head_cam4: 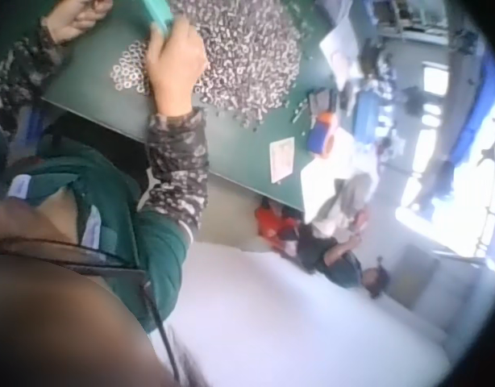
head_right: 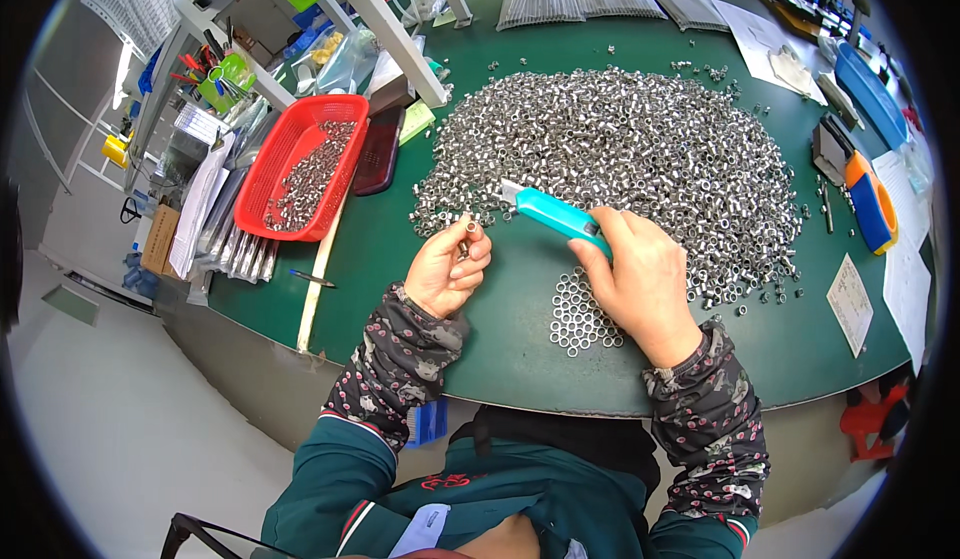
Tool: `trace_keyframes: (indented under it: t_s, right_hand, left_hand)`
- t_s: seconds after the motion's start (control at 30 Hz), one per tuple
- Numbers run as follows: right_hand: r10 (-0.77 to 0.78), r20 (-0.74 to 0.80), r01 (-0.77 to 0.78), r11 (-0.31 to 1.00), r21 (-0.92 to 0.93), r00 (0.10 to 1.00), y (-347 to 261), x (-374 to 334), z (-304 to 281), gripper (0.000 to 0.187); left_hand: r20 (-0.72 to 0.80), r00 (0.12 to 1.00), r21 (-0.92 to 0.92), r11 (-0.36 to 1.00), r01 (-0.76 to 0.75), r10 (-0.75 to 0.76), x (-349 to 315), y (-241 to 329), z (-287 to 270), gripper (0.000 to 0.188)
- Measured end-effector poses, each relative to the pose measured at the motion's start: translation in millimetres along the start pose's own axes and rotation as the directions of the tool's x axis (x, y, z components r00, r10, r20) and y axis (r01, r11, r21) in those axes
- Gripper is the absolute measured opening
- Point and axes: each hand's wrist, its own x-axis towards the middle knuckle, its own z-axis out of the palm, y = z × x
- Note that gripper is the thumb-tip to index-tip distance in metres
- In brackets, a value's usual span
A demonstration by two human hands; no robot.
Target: Inspecting and sorting small metal rings on a workbench using a probe.
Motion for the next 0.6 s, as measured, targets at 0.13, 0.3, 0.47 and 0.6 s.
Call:
trace_keyframes:
  t_s: [0.13,0.3,0.47,0.6]
  right_hand:
    - [-0.013,-0.103,0.015,1.000,0.023,0.995,7.4,3.2,-1.6,0.021]
    - [0.026,-0.123,-0.019,0.998,0.056,0.992,9.8,8.8,-3.0,0.022]
    - [0.018,-0.154,-0.006,0.997,0.076,0.988,11.8,5.3,-2.8,0.024]
    - [0.007,-0.159,0.005,0.997,0.072,0.987,11.8,3.7,-3.6,0.024]
  left_hand:
    - [0.118,0.993,-0.042,0.999,-0.023,0.028,-0.1,0.8,7.1,0.011]
    - [0.099,0.995,0.282,0.959,-0.029,0.001,0.2,-1.6,22.7,0.008]
    - [0.113,0.978,0.986,0.105,-0.133,0.175,5.3,-19.7,48.0,0.021]
    - [0.287,0.940,0.957,-0.106,-0.271,0.186,9.2,-28.3,55.6,0.022]
